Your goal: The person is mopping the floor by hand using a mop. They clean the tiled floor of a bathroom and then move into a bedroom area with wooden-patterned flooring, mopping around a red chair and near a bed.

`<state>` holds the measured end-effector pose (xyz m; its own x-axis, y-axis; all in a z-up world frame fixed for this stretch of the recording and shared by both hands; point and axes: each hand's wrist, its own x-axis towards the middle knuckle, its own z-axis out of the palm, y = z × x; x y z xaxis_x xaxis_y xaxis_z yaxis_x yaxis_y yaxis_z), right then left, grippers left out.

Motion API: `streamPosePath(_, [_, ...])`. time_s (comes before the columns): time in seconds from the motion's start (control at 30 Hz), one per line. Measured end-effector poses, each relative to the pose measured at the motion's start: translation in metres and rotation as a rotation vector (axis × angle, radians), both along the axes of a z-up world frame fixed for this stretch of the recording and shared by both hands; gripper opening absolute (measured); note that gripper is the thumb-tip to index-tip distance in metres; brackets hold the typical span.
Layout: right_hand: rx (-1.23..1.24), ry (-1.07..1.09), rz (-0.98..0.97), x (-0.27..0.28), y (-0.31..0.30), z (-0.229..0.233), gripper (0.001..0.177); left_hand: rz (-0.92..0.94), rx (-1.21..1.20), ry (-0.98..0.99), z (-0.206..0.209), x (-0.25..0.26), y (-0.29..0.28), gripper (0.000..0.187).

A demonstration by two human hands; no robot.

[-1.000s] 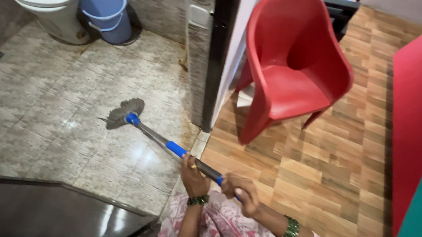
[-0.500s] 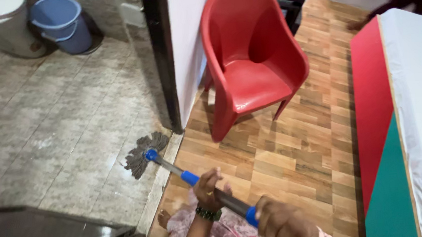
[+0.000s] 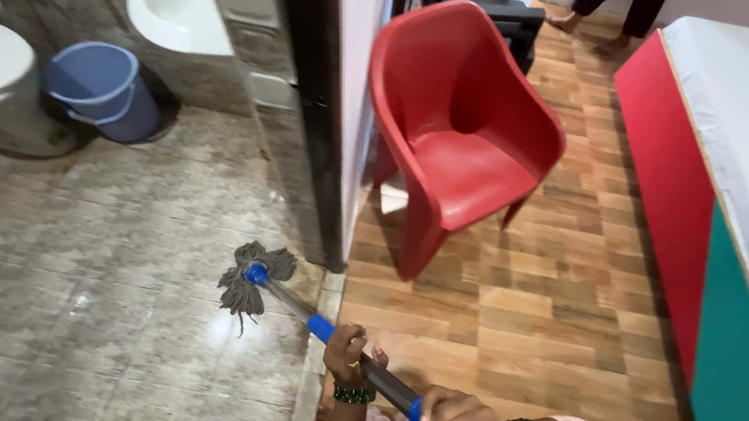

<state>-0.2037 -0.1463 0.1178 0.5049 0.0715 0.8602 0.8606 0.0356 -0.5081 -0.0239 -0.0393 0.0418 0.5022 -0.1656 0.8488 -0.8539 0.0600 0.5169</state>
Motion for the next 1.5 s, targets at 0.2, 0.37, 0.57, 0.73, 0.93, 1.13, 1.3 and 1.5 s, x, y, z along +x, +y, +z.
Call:
streamPosePath(0.2, [0.016, 0.05, -0.168, 0.132, 0.06, 0.012, 0.031, 0.171, 0.198, 0.037, -0.045, 0.117, 0.044, 0.022])
streamPosePath(0.37, [-0.197, 0.316, -0.23, 0.211, 0.094, 0.007, 0.021, 0.261, 0.347, 0.233, -0.092, 0.191, 0.076, 0.025])
streamPosePath(0.57, [-0.283, 0.432, -0.351, 0.205, 0.097, -0.076, 0.016, 0.247, 0.806, 0.595, -0.154, 0.182, 0.088, 0.069])
streamPosePath(0.73, [-0.418, 0.404, -0.319, 0.146, 0.093, -0.08, 0.015, 0.279, 0.823, 0.547, -0.163, 0.108, 0.098, 0.069])
streamPosePath(0.93, [-0.356, 0.44, -0.24, 0.031, 0.081, -0.004, 0.017, 0.238, 0.582, 0.319, -0.082, -0.004, 0.085, 0.058])
streamPosePath(1.13, [-0.327, 0.28, -0.219, -0.056, 0.053, 0.038, 0.026, 0.194, 0.335, 0.206, 0.004, -0.1, 0.048, 0.04])
streamPosePath(1.3, [-0.044, 0.166, -0.098, -0.098, 0.04, 0.045, 0.028, -0.084, 0.119, 0.042, 0.028, -0.114, 0.031, 0.025])
streamPosePath(1.5, [-0.118, 0.091, -0.106, -0.092, 0.038, -0.033, 0.023, -0.069, 0.001, -0.078, 0.028, -0.08, 0.027, 0.022])
